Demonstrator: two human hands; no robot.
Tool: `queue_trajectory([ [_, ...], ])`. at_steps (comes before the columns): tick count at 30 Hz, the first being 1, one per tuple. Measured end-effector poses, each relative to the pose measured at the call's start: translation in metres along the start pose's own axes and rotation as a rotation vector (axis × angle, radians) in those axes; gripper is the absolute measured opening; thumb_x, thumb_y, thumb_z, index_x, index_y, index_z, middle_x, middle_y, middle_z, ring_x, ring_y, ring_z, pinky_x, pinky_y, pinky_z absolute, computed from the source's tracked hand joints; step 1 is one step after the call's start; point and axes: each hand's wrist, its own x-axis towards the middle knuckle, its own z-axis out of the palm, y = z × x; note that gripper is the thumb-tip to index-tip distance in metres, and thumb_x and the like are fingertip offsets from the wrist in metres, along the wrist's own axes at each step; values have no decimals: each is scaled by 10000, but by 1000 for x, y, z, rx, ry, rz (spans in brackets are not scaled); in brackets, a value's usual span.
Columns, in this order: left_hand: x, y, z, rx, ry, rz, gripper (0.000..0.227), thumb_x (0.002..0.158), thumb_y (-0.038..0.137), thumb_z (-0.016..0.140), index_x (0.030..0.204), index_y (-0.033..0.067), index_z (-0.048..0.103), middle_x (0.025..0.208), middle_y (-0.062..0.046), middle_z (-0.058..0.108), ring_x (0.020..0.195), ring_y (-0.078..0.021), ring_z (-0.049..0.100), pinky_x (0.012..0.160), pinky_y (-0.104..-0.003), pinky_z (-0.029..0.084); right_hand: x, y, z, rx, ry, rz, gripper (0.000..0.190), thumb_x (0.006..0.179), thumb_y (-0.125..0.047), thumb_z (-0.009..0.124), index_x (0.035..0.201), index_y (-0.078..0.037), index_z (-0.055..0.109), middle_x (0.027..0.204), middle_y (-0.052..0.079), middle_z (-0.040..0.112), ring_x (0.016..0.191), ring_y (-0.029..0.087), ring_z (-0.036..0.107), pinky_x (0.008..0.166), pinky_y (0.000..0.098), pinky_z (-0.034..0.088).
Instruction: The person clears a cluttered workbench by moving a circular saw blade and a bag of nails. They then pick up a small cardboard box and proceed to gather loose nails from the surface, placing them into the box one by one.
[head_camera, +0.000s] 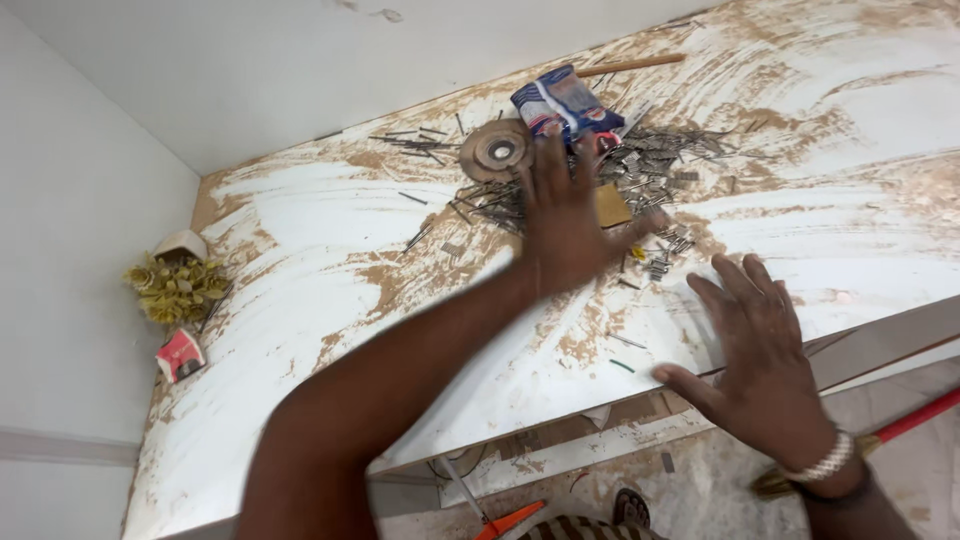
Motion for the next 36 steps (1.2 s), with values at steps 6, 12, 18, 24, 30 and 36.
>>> queue_trajectory([
  [6, -131, 39, -39, 90, -307, 649, 1310, 895, 940, 353, 1642, -106, 103, 1734, -331, 50, 1611, -452, 77, 1271, -571, 98, 9, 47, -23, -38, -148, -45, 930, 812, -605, 584, 1532, -75, 328, 1596, 271, 279, 1522, 447, 188, 1212, 530, 176],
  [12, -107, 20, -14, -136, -424, 503, 1266, 894, 902, 291, 1617, -127, 137, 1684, -369, 149, 1594, -469, 142, 1302, -553, 114, 34, 54, 11, -62, -412, -444, 837, 984, -606, 355, 1553, -16, 183, 1618, 236, 212, 1501, 373, 202, 1182, 503, 156],
  [18, -41, -11, -29, -178, -317, 279, 860, 959, 698, 461, 1487, 19, 449, 1602, -232, 384, 1508, -378, 358, 1265, -500, 296, 135, 87, 32, 50, -510, -320, 741, 968, -586, 346, 1503, -82, 443, 1555, 204, 439, 1477, 365, 342, 1213, 521, 224],
  [24, 4, -181, -48, -3, 60, -140, 937, 1031, 690, 435, 1489, -127, 388, 1555, -364, 344, 1452, -500, 307, 1190, -542, 207, 179, 188, 43, 40, -488, 76, 940, 988, -769, 276, 1378, 55, 508, 1442, 306, 520, 1385, 416, 453, 1227, 540, 343],
  [30, 36, -256, -11, 55, -276, -503, 1053, 1017, 790, 107, 1415, -119, 463, 1620, -348, 322, 1576, -453, 243, 1334, -498, 120, 218, 177, 105, 136, -413, -62, 1066, 926, -808, 273, 1492, 93, 345, 1510, 372, 361, 1423, 481, 305, 1129, 594, 270],
  [36, 50, -127, -9, -982, -317, -288, 970, 975, 779, 288, 1590, 29, 297, 1557, -328, 477, 1425, -472, 514, 1170, -531, 433, 249, 86, 116, 681, -723, 48, 938, 840, -766, 270, 1484, -89, 357, 1366, 243, 579, 1273, 375, 621, 1055, 490, 528],
])
